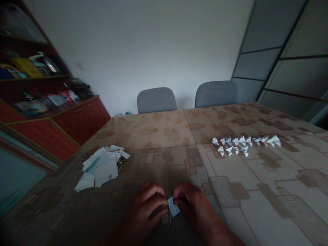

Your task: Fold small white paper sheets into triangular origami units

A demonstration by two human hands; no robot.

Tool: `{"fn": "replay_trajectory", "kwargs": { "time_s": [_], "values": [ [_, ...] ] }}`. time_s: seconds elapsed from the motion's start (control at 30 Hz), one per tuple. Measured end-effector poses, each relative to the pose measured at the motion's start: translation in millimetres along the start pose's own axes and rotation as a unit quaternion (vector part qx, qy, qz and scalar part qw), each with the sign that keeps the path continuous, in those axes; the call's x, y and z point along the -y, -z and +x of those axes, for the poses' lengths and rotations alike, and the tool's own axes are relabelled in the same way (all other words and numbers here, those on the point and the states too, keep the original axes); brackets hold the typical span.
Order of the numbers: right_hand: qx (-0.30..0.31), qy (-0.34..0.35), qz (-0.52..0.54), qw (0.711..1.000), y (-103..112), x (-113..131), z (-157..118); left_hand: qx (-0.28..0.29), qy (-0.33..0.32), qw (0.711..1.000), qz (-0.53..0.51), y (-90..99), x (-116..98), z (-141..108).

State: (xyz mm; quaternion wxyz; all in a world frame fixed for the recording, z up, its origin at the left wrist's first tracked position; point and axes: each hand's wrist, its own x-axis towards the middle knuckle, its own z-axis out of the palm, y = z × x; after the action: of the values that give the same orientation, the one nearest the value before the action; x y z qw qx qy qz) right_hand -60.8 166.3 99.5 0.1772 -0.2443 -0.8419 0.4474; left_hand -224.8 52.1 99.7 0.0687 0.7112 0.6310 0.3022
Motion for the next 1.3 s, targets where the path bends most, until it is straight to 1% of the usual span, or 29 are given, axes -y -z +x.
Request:
{"fn": "replay_trajectory", "kwargs": {
  "time_s": [0.07, 0.17, 0.37, 0.43, 0.57, 0.63, 0.77, 0.83, 0.9, 1.1, 1.3],
  "values": [
    [-0.015, 0.020, -0.056, 0.998, -0.5, 0.3, 0.0, 0.018, -0.020, 0.999, 0.028, -2.1, 1.9, -0.5],
    [-0.028, 0.042, -0.104, 0.993, -2.1, -1.3, 0.2, 0.026, -0.024, 0.998, 0.051, -4.5, 2.3, -0.9],
    [-0.018, 0.086, -0.125, 0.988, 0.1, -4.1, 1.0, 0.018, -0.046, 0.996, 0.074, -4.7, -2.8, 0.8],
    [-0.006, 0.084, -0.127, 0.988, 1.9, -5.4, 0.6, 0.005, -0.057, 0.995, 0.077, -3.7, -3.4, 1.3],
    [0.007, 0.044, -0.121, 0.992, 4.9, -7.5, -0.8, -0.040, -0.097, 0.991, 0.081, -3.6, -1.2, 0.6],
    [0.016, 0.050, -0.126, 0.991, 5.7, -8.6, -0.8, -0.046, -0.108, 0.990, 0.082, -5.7, 0.3, -0.4],
    [0.006, 0.100, -0.158, 0.982, 5.1, -13.1, 1.3, -0.039, -0.103, 0.990, 0.089, -11.9, 1.9, -2.3],
    [-0.005, 0.108, -0.169, 0.980, 3.8, -15.4, 2.4, -0.035, -0.098, 0.990, 0.097, -13.8, 1.6, -2.4],
    [-0.009, 0.101, -0.175, 0.979, 2.5, -15.7, 2.7, -0.029, -0.094, 0.990, 0.105, -14.6, 0.5, -2.0],
    [0.023, 0.079, -0.181, 0.980, 6.6, -8.2, 1.2, -0.033, -0.090, 0.988, 0.117, -19.2, -5.8, -1.0],
    [0.060, 0.103, -0.202, 0.972, 13.9, -12.0, 0.9, -0.049, -0.082, 0.987, 0.130, -22.6, -9.3, 2.2]
  ]
}}
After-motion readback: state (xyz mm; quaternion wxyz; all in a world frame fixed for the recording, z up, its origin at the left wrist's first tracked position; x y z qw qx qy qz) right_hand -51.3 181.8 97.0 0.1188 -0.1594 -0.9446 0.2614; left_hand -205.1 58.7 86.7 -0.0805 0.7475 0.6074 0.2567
